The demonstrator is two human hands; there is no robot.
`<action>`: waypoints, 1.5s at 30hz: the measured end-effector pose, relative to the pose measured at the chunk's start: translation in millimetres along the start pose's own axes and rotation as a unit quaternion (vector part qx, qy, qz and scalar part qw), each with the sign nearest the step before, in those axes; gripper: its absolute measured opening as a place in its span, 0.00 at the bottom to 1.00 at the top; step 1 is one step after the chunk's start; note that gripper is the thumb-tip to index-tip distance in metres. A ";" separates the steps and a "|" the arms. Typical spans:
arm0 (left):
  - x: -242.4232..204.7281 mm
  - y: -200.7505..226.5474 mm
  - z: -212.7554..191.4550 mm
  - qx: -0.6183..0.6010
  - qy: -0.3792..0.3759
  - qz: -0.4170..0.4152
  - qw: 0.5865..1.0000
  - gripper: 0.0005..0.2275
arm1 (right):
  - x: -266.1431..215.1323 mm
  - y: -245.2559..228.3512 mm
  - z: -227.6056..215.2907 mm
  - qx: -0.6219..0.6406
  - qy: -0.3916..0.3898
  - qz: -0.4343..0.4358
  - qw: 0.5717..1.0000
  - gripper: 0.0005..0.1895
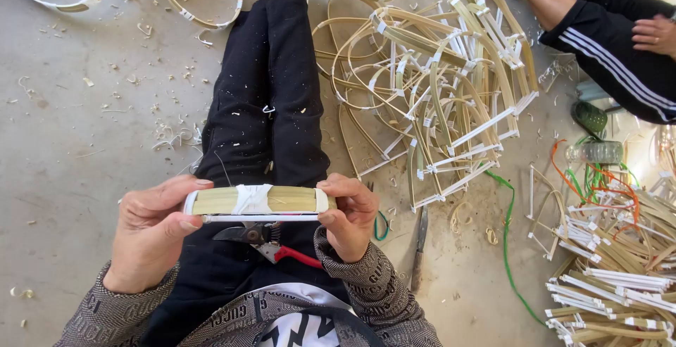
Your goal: The person is assembling U-shaped bamboo frames by joining pieces together and securing them with tape and white bindings.
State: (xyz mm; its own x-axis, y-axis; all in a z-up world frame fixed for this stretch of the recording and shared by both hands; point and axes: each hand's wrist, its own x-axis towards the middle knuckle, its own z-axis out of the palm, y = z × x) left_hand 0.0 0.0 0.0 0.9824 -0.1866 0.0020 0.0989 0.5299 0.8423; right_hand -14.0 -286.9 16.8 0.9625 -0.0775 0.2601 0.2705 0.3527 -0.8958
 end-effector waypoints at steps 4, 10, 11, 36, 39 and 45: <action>6.9 16.4 18.4 0.054 -0.001 -0.017 0.998 0.18 | -3.2 3.7 -5.6 0.013 -0.005 -0.006 1.000 0.16; 16.4 36.5 41.9 0.101 -0.040 -0.063 0.992 0.16 | -5.6 11.5 -18.3 0.061 0.008 -0.010 0.998 0.17; 18.4 37.2 43.2 0.097 -0.054 -0.058 0.992 0.16 | -3.6 11.6 -18.6 0.057 0.011 -0.016 0.998 0.18; 40.3 53.3 70.8 0.037 -0.132 -0.013 0.991 0.10 | 38.1 -59.3 -0.2 -0.252 -0.050 -0.010 0.966 0.25; 42.2 27.1 93.8 -0.041 -0.118 -0.011 0.992 0.11 | 38.1 -55.2 34.7 -0.267 -0.150 -0.017 0.952 0.26; 37.5 29.2 103.5 0.403 -0.045 0.272 0.872 0.14 | 50.6 -60.6 36.7 -0.273 -0.156 -0.027 0.949 0.16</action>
State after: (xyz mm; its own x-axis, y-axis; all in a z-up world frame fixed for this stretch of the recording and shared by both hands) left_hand 23.3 -77.1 80.5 0.8295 -0.1719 0.5315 -0.5572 -0.1881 0.8088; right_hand 17.4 -278.0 97.4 0.9164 0.2280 0.3291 0.3728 -0.1863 -0.9090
